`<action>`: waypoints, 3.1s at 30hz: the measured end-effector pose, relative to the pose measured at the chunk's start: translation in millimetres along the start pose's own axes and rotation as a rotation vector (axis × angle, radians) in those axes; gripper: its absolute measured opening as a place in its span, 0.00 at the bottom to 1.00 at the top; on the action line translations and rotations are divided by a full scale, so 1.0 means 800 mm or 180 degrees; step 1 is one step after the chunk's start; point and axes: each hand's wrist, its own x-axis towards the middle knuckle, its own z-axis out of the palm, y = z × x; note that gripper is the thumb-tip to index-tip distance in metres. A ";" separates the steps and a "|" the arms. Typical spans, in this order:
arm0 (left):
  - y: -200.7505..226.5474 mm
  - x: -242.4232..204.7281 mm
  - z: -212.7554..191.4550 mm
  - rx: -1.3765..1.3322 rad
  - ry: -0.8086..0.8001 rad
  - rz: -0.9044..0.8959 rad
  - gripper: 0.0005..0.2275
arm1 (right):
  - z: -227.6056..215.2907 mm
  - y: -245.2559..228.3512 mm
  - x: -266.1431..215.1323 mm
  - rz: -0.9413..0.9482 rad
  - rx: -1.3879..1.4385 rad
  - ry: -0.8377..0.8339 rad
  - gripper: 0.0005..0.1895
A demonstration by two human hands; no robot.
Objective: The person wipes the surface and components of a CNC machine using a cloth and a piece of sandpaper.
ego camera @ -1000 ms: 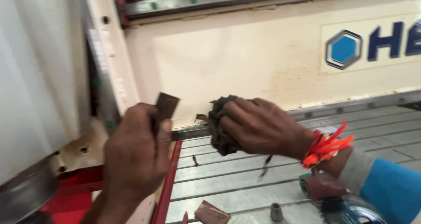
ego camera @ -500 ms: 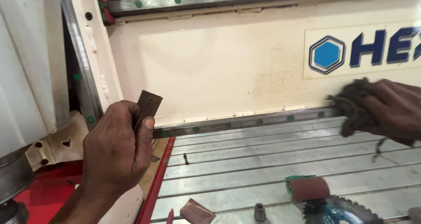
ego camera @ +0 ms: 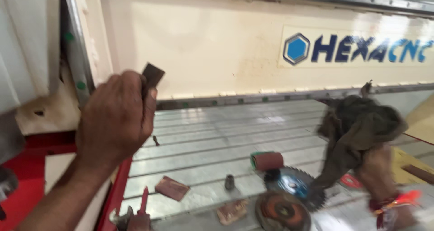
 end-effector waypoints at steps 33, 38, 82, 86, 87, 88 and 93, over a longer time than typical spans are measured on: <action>-0.001 0.005 -0.036 -0.0409 -0.0511 0.0947 0.09 | 0.118 -0.501 0.117 0.3200 0.5205 -0.1491 0.28; 0.000 0.003 -0.027 -0.0709 -0.0816 0.1225 0.08 | 0.122 -0.479 0.087 0.2960 0.5114 -0.1176 0.18; -0.028 -0.026 -0.017 0.0583 -0.0317 0.1269 0.07 | 0.190 -0.413 0.056 0.1087 0.2857 0.1210 0.13; -0.032 -0.027 -0.016 0.0577 -0.0375 0.1221 0.06 | 0.198 -0.415 0.060 0.1485 0.2866 0.1352 0.09; -0.033 -0.027 -0.015 0.0519 -0.0366 0.1210 0.06 | 0.200 -0.420 0.060 0.1477 0.2871 0.1346 0.09; -0.033 -0.028 -0.015 0.0446 -0.0369 0.1215 0.06 | 0.201 -0.430 0.055 0.1021 0.2541 0.1204 0.10; -0.034 -0.028 -0.016 0.0441 -0.0291 0.1248 0.07 | 0.204 -0.426 0.065 0.2126 0.3709 0.1677 0.05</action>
